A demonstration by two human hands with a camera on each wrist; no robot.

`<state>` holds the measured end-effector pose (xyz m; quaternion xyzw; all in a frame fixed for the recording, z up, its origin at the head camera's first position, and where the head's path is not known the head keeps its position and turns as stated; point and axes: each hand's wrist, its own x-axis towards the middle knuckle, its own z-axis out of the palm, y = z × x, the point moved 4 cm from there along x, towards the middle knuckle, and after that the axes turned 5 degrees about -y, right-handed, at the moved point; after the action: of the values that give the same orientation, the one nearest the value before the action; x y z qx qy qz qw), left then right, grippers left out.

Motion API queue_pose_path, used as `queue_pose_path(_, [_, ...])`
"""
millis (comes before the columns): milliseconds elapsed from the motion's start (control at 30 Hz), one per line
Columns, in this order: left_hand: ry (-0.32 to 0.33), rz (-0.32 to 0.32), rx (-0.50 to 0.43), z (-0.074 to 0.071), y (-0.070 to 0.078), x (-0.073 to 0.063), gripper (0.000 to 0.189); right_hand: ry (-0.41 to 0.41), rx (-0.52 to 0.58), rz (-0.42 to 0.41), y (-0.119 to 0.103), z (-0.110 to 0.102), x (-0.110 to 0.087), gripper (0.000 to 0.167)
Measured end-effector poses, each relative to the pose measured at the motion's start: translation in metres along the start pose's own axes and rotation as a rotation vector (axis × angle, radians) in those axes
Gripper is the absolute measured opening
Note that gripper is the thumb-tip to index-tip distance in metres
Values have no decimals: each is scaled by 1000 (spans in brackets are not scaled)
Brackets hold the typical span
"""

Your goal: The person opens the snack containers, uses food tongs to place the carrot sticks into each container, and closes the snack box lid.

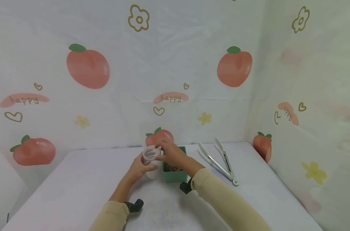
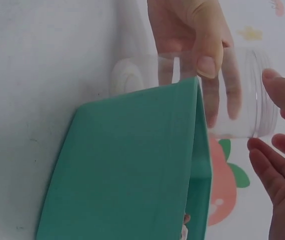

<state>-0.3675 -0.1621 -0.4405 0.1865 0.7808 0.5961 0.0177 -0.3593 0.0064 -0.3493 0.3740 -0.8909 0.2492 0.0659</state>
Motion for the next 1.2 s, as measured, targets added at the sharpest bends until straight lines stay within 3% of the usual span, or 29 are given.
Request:
queue_pose_path(333, [-17, -8, 4, 0, 0, -1, 77, -58, 36, 84, 2, 8, 3, 40])
queue_pose_path(600, [-41, -13, 70, 3, 34, -15, 78, -49, -9, 123, -1, 17, 8, 48])
queue_pose_path(700, [-37, -12, 77, 2, 37, -16, 78, -44, -4, 140, -2, 17, 9, 46])
queue_pose_path(1100, [-44, 6, 25, 1, 32, -14, 75, -86, 97, 91, -1, 14, 6, 40])
queue_pose_path(1200, [-32, 11, 12, 0, 20, -8, 76, -104, 99, 78, -3, 12, 6, 41])
